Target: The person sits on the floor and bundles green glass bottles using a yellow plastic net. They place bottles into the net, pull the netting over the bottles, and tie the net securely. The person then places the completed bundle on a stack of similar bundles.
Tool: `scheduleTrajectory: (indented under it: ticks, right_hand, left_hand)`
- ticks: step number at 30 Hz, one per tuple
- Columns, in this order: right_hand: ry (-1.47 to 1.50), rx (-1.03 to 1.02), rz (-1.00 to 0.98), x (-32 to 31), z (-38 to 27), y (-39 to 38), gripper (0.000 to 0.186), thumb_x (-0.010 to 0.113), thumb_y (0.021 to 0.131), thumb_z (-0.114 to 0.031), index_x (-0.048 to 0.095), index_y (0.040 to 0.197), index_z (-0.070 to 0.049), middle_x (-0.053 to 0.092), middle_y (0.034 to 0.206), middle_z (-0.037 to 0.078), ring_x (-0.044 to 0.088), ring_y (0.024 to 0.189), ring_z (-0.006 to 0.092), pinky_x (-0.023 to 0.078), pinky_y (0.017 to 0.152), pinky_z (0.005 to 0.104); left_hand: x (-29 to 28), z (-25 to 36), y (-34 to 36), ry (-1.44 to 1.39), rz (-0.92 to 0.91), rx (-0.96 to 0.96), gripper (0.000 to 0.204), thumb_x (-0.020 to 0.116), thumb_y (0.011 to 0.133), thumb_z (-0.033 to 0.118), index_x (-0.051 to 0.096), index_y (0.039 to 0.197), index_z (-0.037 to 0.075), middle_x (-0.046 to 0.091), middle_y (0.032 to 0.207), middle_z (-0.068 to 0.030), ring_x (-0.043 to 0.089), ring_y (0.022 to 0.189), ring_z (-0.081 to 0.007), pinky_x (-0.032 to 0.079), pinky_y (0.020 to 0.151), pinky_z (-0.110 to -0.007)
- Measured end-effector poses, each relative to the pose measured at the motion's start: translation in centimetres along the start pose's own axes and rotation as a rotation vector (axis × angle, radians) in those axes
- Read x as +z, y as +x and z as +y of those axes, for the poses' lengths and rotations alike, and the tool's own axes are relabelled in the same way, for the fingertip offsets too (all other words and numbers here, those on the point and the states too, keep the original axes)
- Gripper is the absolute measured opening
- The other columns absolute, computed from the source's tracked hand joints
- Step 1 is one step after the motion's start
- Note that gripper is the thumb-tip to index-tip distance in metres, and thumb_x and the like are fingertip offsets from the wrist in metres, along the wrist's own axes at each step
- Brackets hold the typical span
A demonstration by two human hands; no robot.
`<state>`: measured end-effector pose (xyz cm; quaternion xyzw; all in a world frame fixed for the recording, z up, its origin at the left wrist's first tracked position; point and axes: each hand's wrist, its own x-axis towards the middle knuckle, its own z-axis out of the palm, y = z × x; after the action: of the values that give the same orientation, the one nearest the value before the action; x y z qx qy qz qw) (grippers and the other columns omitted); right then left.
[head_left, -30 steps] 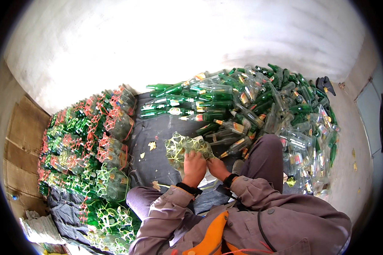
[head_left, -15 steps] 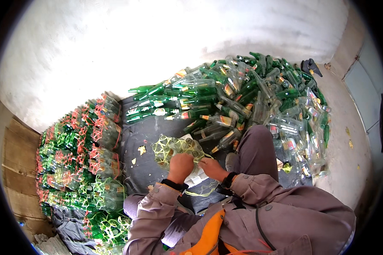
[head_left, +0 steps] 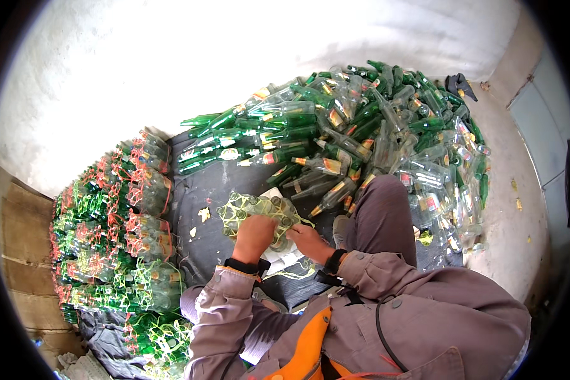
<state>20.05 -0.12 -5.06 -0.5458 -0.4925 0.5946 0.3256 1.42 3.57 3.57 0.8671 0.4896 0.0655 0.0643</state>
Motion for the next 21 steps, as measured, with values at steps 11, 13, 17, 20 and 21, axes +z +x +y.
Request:
scheduleTrajectory:
  ticks: [11,13,17,20,21]
  right_hand:
    - [0.234,0.169,-0.173,1.0,-2.2,-1.4,0.011,0.061,0.098,-0.02,0.061,0.09,-0.012,0.043,0.066,-0.009,0.038,0.052,0.0017,0.028,0.043,0.0217]
    - [0.204,0.269,-0.135,1.0,-2.5,-1.4,0.011,0.06,0.097,-0.019,0.063,0.091,-0.01,0.047,0.068,-0.008,0.039,0.052,0.0029,0.03,0.045,0.0243]
    - [0.217,0.163,-0.161,0.9,-1.6,-1.4,0.011,0.062,0.098,-0.023,0.061,0.091,-0.014,0.041,0.067,-0.009,0.036,0.051,0.002,0.028,0.044,0.0213]
    - [0.207,0.11,-0.162,1.3,-1.1,-0.8,0.012,0.064,0.097,-0.024,0.063,0.096,-0.012,0.044,0.07,-0.009,0.039,0.053,0.0031,0.031,0.046,0.0224]
    - [0.129,0.091,-0.127,1.1,-1.0,-0.6,0.018,0.06,0.098,-0.017,0.069,0.1,-0.001,0.06,0.082,-0.001,0.051,0.075,0.0074,0.041,0.067,0.0273]
  left_hand:
    - [1.6,-0.5,-0.9,0.118,0.106,-0.107,0.011,0.063,0.077,0.017,0.069,0.068,0.013,0.068,0.069,-0.0076,0.07,0.068,-0.0269,0.052,0.06,-0.042]
    - [1.4,-0.9,-1.7,0.145,0.108,-0.146,0.011,0.064,0.077,0.017,0.069,0.068,0.014,0.068,0.069,-0.007,0.07,0.068,-0.0262,0.052,0.06,-0.04]
    - [1.2,-0.9,-1.2,0.144,0.118,-0.138,0.011,0.064,0.078,0.016,0.071,0.07,0.014,0.068,0.073,-0.0061,0.071,0.074,-0.0249,0.053,0.066,-0.04]
    - [1.5,-2.0,-1.5,0.124,0.096,-0.115,0.01,0.064,0.079,0.016,0.071,0.072,0.013,0.069,0.08,-0.0068,0.071,0.082,-0.025,0.054,0.07,-0.041]
    - [1.2,-2.0,-1.3,0.113,0.083,-0.105,0.01,0.064,0.079,0.016,0.072,0.073,0.013,0.07,0.082,-0.0072,0.071,0.082,-0.026,0.054,0.072,-0.042]
